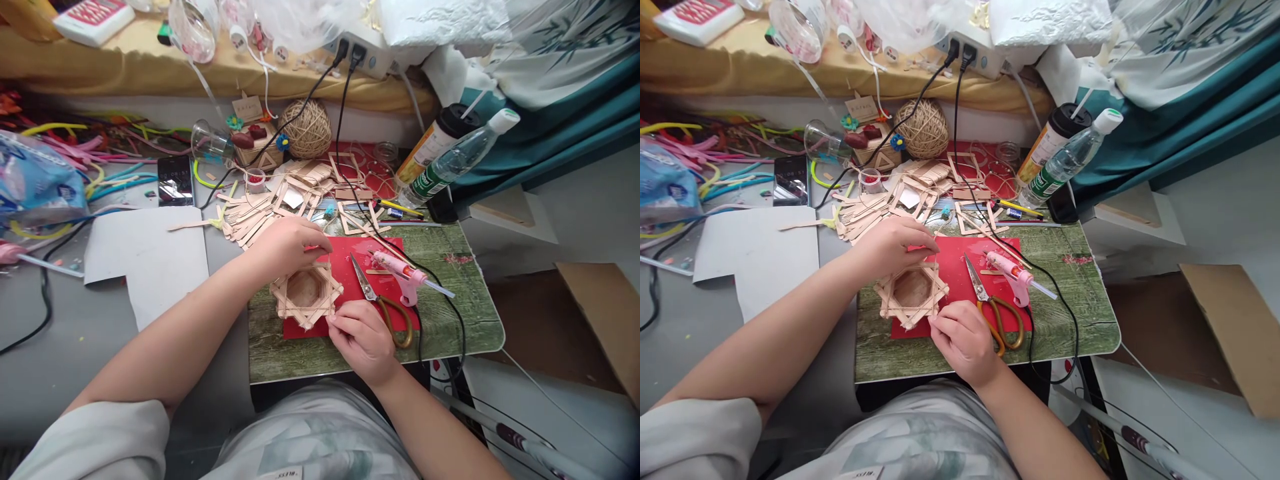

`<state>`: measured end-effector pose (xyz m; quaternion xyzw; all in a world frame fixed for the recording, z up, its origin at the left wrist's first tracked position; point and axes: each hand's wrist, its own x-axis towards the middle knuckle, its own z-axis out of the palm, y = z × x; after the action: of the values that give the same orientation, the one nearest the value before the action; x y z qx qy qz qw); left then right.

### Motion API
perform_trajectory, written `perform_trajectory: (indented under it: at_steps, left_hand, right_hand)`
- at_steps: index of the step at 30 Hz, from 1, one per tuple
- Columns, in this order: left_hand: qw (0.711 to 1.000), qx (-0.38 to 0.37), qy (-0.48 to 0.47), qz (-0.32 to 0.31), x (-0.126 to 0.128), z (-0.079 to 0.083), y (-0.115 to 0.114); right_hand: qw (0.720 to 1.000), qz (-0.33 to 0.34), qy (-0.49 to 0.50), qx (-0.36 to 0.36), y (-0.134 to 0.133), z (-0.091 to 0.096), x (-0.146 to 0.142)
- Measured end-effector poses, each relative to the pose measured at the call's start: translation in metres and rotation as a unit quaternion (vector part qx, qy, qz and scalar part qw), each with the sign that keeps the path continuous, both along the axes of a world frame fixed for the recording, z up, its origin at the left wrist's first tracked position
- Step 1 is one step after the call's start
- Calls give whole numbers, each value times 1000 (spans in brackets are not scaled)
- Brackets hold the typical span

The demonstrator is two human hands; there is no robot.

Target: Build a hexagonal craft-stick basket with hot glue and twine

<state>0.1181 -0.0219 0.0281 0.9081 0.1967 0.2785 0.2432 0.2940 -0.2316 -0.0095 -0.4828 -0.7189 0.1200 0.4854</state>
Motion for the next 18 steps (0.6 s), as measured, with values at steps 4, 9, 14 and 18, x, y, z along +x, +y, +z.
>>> perform_trajectory:
  at_steps: [4,9,14,18]
  left_hand:
    - [999,-37,7,8,0,1,-1]
    - [995,-89,31,30,-1,8,-3]
    - [977,-186,87,61,-3,13,-4]
    - [962,-262,75,21,-3,7,-1]
  right_hand:
    - [1000,3,-7,-3,1,1,-1]
    - [1000,11,-4,-8,1,1,-2]
    - [1000,19,-5,-3,2,3,-2]
    - [1000,23,-15,0,2,3,-2]
